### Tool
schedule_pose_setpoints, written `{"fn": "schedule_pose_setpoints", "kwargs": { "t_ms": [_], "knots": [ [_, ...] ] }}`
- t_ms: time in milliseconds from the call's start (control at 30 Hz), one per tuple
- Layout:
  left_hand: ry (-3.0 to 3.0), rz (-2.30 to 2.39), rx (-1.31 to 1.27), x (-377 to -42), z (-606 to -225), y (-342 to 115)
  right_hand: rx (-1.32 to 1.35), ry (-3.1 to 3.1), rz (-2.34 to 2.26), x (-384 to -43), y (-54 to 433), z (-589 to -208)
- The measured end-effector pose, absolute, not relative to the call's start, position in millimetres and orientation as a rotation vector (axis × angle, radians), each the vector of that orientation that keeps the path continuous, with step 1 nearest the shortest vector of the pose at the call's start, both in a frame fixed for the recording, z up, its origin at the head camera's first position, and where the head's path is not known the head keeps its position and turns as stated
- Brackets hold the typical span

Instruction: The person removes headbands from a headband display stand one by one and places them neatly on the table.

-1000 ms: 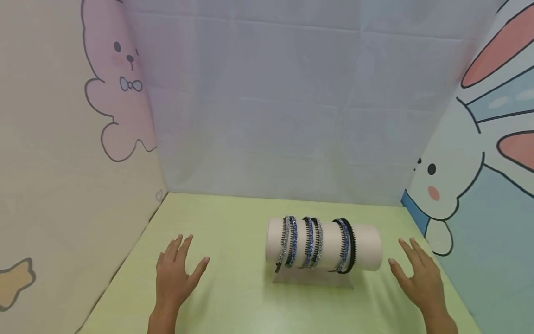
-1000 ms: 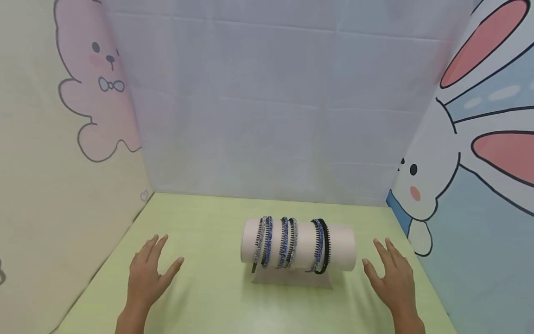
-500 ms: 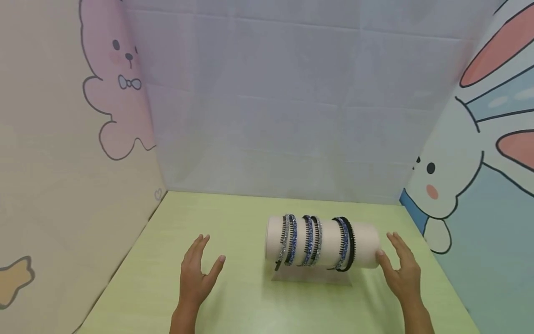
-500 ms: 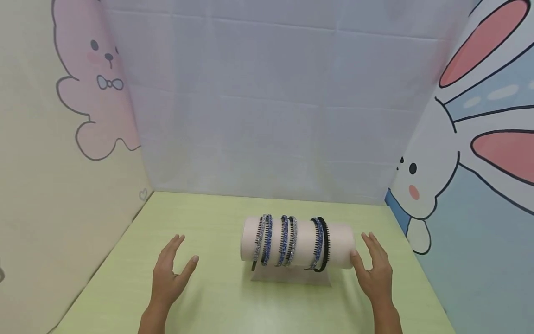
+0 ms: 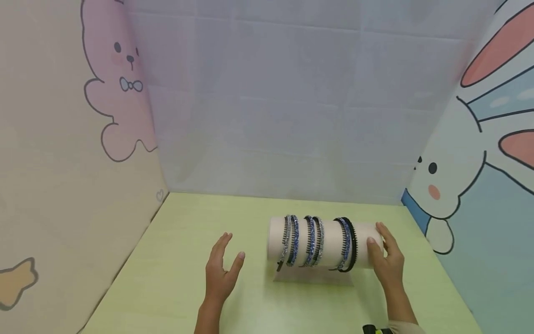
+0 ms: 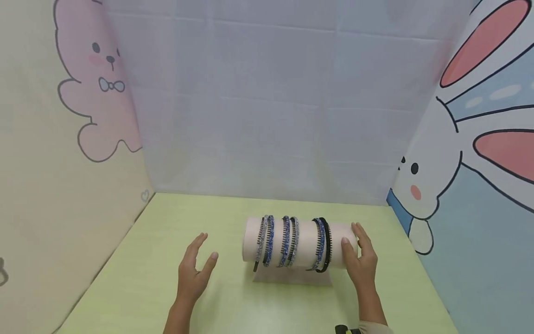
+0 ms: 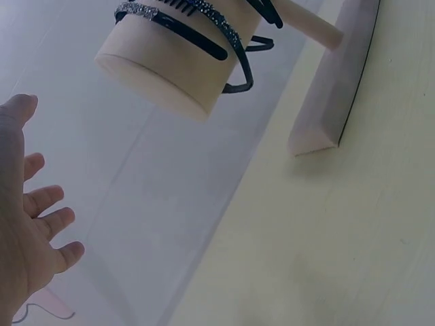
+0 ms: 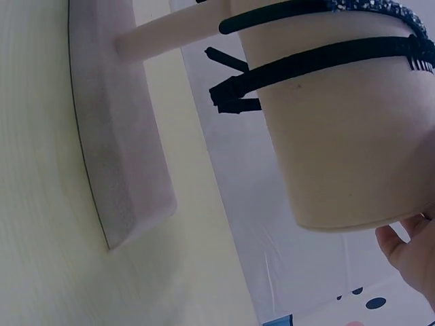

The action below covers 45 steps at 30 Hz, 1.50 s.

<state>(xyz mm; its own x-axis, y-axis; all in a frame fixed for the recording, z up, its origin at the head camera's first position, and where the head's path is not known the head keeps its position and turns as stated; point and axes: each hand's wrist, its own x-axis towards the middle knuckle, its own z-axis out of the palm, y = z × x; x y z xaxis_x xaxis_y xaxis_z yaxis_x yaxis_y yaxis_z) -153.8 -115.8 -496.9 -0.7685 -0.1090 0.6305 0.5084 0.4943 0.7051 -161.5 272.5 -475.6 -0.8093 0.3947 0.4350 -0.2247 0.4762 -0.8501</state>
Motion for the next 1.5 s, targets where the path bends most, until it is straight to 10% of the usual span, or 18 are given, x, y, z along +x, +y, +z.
{"fn": "schedule_pose_setpoints", "kwargs": {
  "t_ms": [1500],
  "knots": [
    [-2.249,-1.536,-0.709,-217.5,-463.6,-40.2,-0.185,-2.225,1.602,-183.6,266.2,-449.2]
  ]
}}
